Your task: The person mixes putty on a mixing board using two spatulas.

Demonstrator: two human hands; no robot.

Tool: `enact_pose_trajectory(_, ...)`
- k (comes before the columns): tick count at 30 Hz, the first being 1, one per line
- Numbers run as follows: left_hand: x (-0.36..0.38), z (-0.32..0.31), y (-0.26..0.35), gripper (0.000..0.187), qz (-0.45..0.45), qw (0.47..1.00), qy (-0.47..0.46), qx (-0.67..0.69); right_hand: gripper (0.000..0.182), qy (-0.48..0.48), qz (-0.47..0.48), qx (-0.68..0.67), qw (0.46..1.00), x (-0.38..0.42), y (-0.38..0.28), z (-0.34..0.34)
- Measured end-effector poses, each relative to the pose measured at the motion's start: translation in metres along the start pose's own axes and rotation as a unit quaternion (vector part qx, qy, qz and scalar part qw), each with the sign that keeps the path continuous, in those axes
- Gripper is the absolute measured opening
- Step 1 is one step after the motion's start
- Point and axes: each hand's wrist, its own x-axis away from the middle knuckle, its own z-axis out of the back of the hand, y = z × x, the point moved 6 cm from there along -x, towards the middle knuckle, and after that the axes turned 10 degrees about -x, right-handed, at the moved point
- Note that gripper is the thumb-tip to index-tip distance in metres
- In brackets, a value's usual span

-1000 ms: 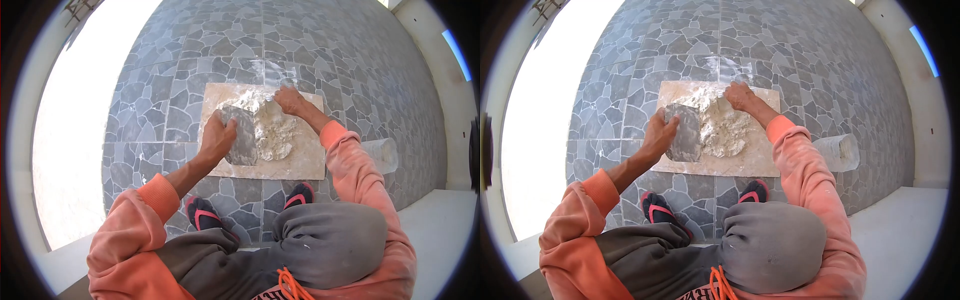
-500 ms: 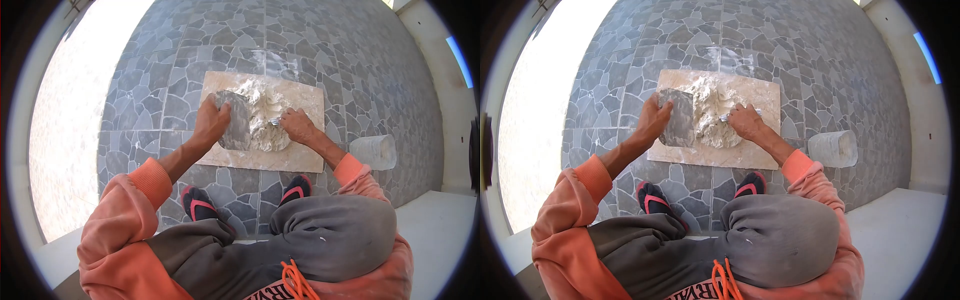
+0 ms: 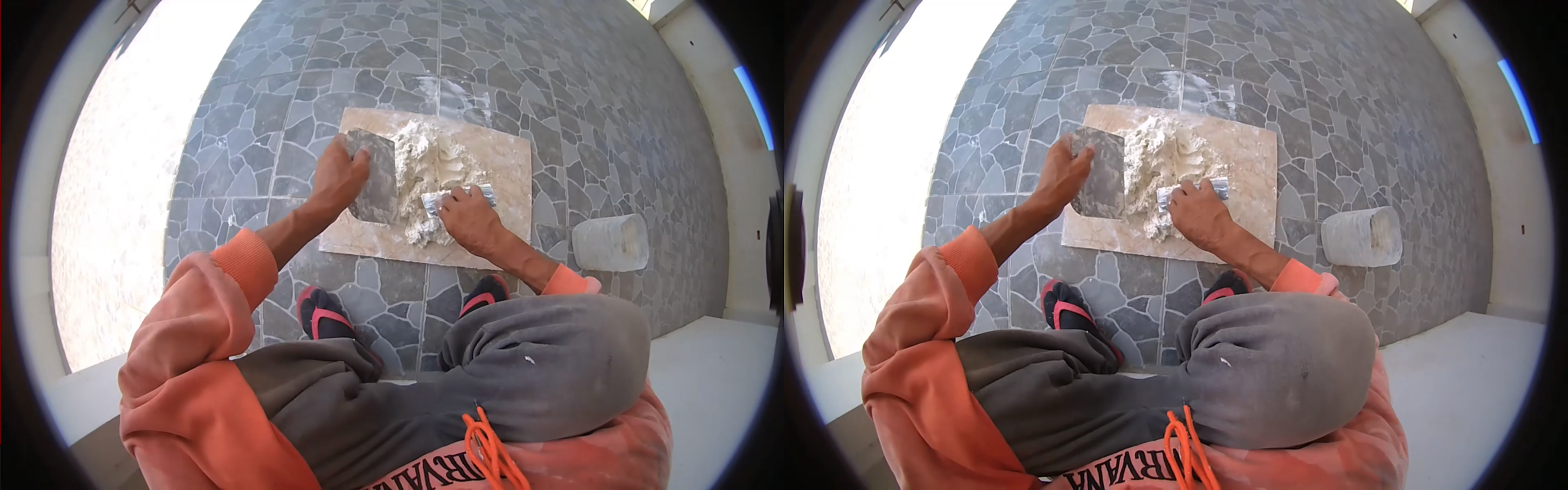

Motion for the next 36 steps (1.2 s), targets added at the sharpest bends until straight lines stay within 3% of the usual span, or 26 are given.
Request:
enact_pose_trajectory(1,0.001,0.003,0.0,0.038,0.006,1.0,-0.003,0.0,0.012,0.049,-0.013,0.017,0.999,-0.003,0.002,0.009)
enact_pose_trajectory(4,0.002,0.009,0.004,0.038,0.011,1.0,0.005,-0.004,0.012,-0.025,0.025,0.014,0.999,-0.002,-0.001,-0.04)
enact_pose_trajectory(8,-0.003,0.012,-0.011,0.038,0.002,0.999,0.016,-0.029,0.014,-0.106,0.026,0.004,0.994,0.007,0.012,-0.034)
enact_pose_trajectory(12,-0.002,0.012,-0.008,0.038,0.014,0.999,0.022,-0.03,0.017,0.017,0.019,0.031,0.999,0.001,-0.001,0.011)
enact_pose_trajectory(15,-0.003,0.006,-0.007,0.038,0.003,1.0,0.018,-0.023,0.022,-0.069,0.043,-0.025,0.996,0.02,-0.019,-0.025)
enact_pose_trajectory(19,0.003,0.016,0.0,0.037,0.015,1.0,0.013,0.003,0.033,0.009,0.006,-0.009,1.0,0.048,-0.02,-0.012)
enact_pose_trajectory(24,-0.001,0.016,-0.006,0.037,0.021,0.999,0.026,-0.006,0.036,-0.054,0.027,-0.014,0.998,0.087,-0.027,-0.039)
enact_pose_trajectory(26,-0.007,0.014,-0.019,0.037,-0.007,0.999,0.052,-0.002,0.035,-0.08,0.019,-0.048,0.995,0.082,-0.024,-0.04)
enact_pose_trajectory(27,-0.002,0.016,-0.02,0.037,0.013,0.999,0.042,-0.006,0.03,-0.138,-0.009,-0.065,0.988,0.066,-0.019,-0.022)
enact_pose_trajectory(30,0.002,0.025,-0.01,0.038,0.041,0.999,0.033,-0.005,0.024,0.036,-0.001,-0.026,0.999,0.022,-0.002,0.026)
enact_pose_trajectory(33,0.003,0.025,-0.009,0.039,0.038,0.999,0.037,0.003,0.019,0.081,-0.031,0.005,0.996,-0.031,0.02,0.021)
enact_pose_trajectory(36,0.005,0.033,-0.006,0.038,0.037,0.999,0.034,0.001,0.016,-0.05,0.014,-0.012,0.999,-0.049,0.008,-0.037)
